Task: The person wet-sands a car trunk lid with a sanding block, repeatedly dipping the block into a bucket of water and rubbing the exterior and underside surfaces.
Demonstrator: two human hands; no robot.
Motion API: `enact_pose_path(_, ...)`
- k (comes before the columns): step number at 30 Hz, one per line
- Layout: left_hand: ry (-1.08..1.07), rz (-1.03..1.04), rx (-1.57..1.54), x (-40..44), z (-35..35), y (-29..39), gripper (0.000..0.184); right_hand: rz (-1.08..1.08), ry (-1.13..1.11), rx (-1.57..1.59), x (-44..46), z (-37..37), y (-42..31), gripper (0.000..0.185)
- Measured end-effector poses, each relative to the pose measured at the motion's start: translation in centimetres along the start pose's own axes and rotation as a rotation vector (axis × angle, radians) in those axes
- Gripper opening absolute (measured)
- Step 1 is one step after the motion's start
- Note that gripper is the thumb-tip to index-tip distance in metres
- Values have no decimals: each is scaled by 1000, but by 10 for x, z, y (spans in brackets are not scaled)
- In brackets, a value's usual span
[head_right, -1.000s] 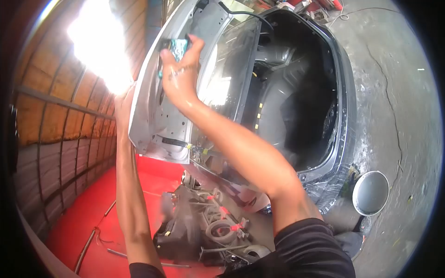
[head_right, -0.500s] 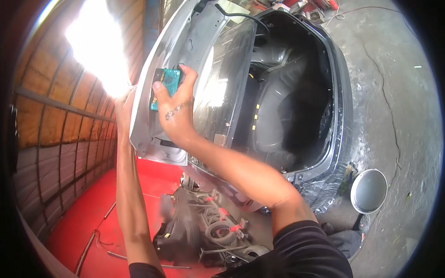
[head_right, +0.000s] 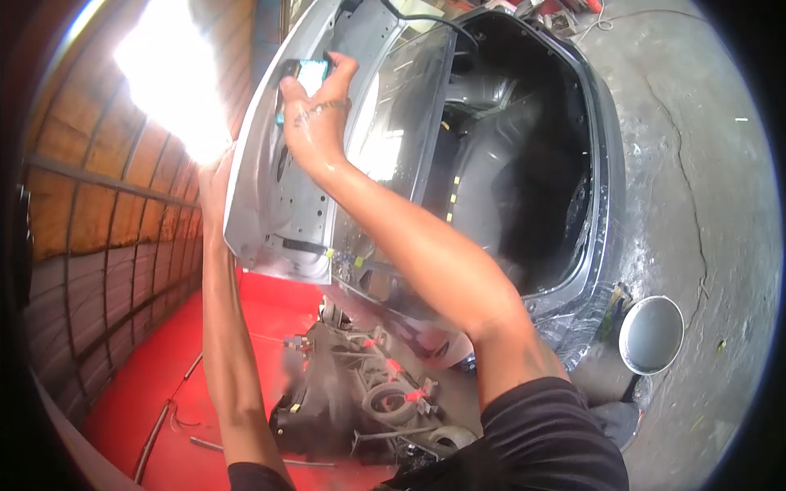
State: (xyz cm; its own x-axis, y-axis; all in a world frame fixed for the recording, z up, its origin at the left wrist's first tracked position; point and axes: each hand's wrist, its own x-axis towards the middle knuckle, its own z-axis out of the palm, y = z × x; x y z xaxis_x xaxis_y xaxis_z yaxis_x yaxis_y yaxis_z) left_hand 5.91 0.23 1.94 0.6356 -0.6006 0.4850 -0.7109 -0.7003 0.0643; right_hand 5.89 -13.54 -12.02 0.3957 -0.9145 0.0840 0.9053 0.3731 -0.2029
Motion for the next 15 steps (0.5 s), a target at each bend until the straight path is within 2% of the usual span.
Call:
enact_pose_path(4, 44, -73, -74, -5, 7, 9, 30, 103, -41, 157, -62, -3, -3, 60)
enact_pose_path(7, 52, -80, -120, -7, 8, 11, 30, -1, -60, 71, -39, -4, 9, 61)
enact_pose_path(8, 48, -70, -94, -6, 8, 12, 30, -106, -49, -28, -25, -7, 1, 61)
enact_pose_path(11, 33, -79, -27, -12, 1, 14, 30, -30, -6, 69, -20, 0, -6, 61)
enact_pose_path(15, 46, -85, -61, -7, 8, 14, 30, -140, -90, -11, -57, -8, -11, 58)
